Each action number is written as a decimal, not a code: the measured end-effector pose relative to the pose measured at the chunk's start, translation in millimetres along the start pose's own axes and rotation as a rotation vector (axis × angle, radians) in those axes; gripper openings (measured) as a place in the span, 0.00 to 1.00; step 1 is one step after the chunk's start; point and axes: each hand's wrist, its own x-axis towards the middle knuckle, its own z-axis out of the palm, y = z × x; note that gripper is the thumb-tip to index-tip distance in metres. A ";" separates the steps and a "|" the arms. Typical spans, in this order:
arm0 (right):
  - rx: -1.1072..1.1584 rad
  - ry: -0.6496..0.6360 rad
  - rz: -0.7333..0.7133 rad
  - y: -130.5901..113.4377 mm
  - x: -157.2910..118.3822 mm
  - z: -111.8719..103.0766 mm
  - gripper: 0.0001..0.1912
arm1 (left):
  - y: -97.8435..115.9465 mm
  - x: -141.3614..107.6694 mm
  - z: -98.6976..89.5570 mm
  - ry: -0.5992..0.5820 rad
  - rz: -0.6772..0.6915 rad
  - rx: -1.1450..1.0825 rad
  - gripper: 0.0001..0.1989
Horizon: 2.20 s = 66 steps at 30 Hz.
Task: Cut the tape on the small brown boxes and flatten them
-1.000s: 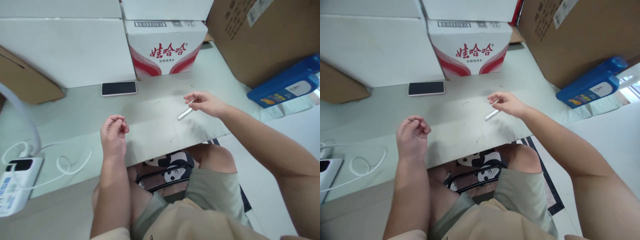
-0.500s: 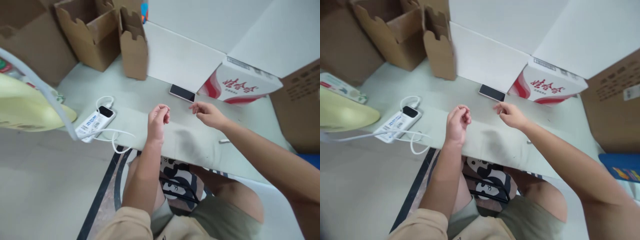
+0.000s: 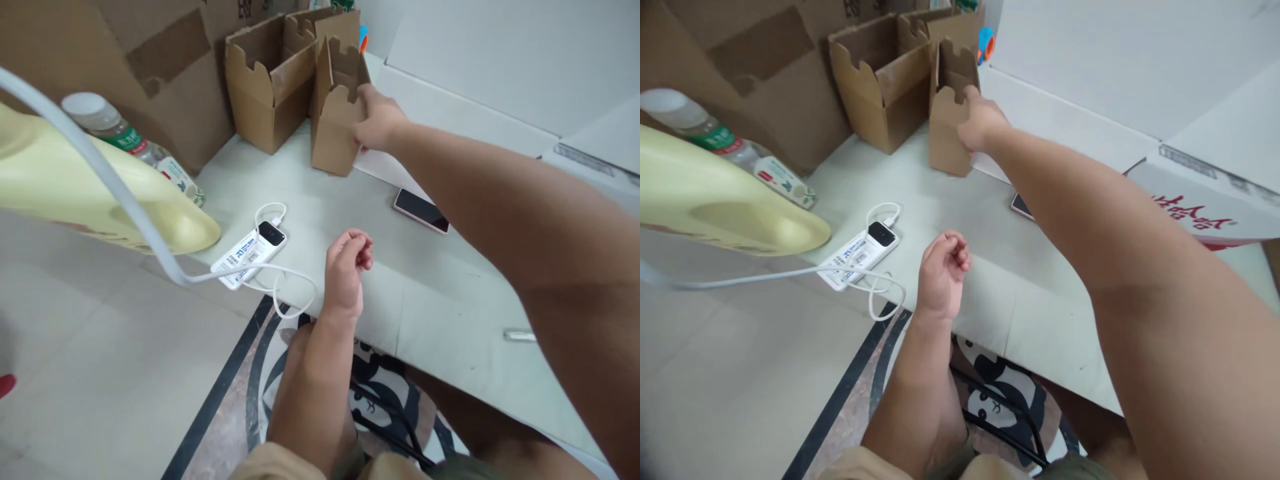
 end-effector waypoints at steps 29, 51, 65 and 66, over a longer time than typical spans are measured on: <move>-0.028 0.506 -0.310 175.4 -409.2 -70.4 0.21 | -52.3 -14.9 35.6 -0.208 0.700 0.649 0.10; 0.699 0.601 -0.041 211.7 -426.8 -36.8 0.13 | -91.3 5.6 36.8 -0.612 0.876 0.993 0.25; 0.625 0.405 -0.062 214.9 -431.5 -47.0 0.20 | -113.1 10.6 31.8 -0.447 0.858 1.197 0.22; 0.645 0.407 -0.068 216.5 -432.5 -47.6 0.22 | -113.7 9.4 32.2 -0.437 0.848 1.197 0.21</move>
